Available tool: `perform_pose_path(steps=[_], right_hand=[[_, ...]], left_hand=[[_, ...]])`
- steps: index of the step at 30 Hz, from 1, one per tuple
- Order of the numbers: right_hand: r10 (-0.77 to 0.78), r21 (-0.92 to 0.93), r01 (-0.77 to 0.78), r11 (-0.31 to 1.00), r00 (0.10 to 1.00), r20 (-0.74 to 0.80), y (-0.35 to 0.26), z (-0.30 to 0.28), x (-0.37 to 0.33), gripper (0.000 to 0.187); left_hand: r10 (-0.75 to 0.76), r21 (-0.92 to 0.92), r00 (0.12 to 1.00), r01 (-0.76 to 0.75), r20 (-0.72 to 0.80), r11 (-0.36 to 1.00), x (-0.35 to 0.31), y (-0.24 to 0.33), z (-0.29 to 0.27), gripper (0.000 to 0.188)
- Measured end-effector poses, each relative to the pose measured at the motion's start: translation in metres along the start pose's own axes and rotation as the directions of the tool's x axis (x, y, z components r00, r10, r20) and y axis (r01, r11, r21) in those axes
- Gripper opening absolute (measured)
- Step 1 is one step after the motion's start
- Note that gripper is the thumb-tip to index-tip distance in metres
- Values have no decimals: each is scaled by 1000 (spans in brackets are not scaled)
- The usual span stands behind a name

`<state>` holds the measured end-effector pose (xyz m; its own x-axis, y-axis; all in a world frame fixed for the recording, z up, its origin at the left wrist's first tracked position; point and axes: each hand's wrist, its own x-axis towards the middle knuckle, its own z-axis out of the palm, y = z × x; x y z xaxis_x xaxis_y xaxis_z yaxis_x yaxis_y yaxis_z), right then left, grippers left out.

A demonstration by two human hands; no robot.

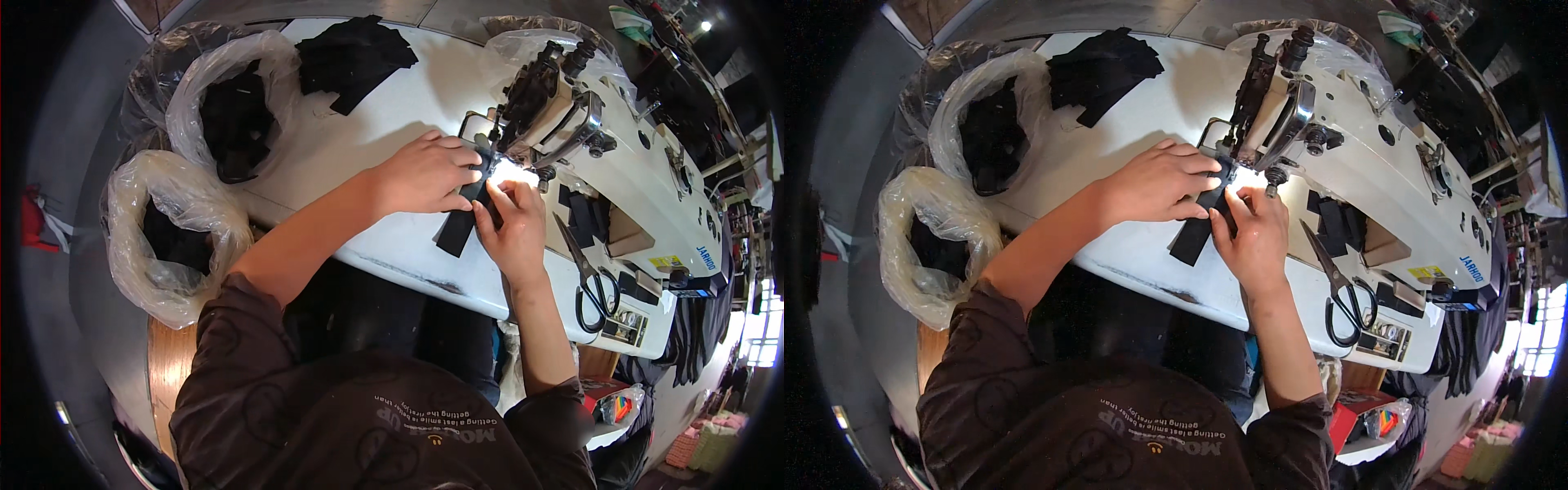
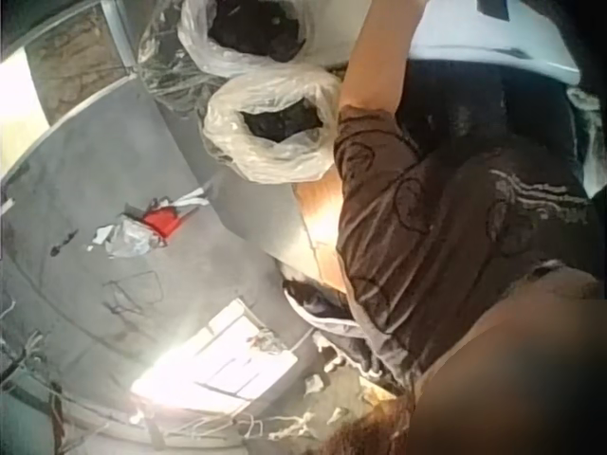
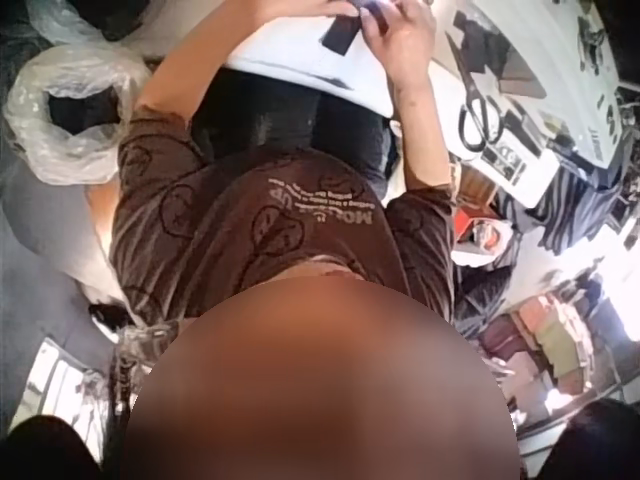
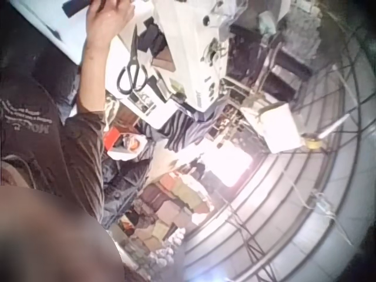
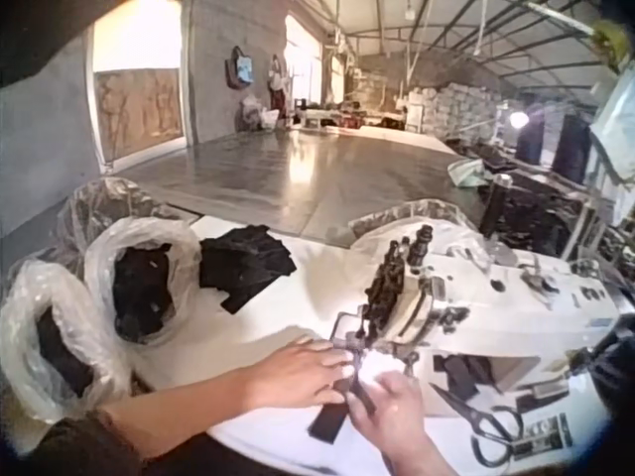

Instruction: Sewing small black fabric pieces using an industrial sewing machine.

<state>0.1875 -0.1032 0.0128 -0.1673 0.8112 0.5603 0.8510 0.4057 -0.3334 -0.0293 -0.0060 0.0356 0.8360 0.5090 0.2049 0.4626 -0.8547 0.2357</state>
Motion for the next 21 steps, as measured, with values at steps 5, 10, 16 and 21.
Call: perform_pose_path(steps=[5,10,16,21], right_hand=[[30,-11,-30,999,999,12,1,-2,-1,34],[18,-76,-19,997,1000,-13,-1,5,2,34],[-34,-18,34,999,999,-14,5,16,-3,37],[-19,-142,25,990,999,46,30,16,-12,35]], left_hand=[[6,82,993,4,-122,997,10,-14,17,49],[-46,108,974,71,-221,992,16,-23,36,51],[-116,168,989,101,86,981,-18,6,-10,25],[-133,-79,965,154,228,985,-101,74,-110,23]])
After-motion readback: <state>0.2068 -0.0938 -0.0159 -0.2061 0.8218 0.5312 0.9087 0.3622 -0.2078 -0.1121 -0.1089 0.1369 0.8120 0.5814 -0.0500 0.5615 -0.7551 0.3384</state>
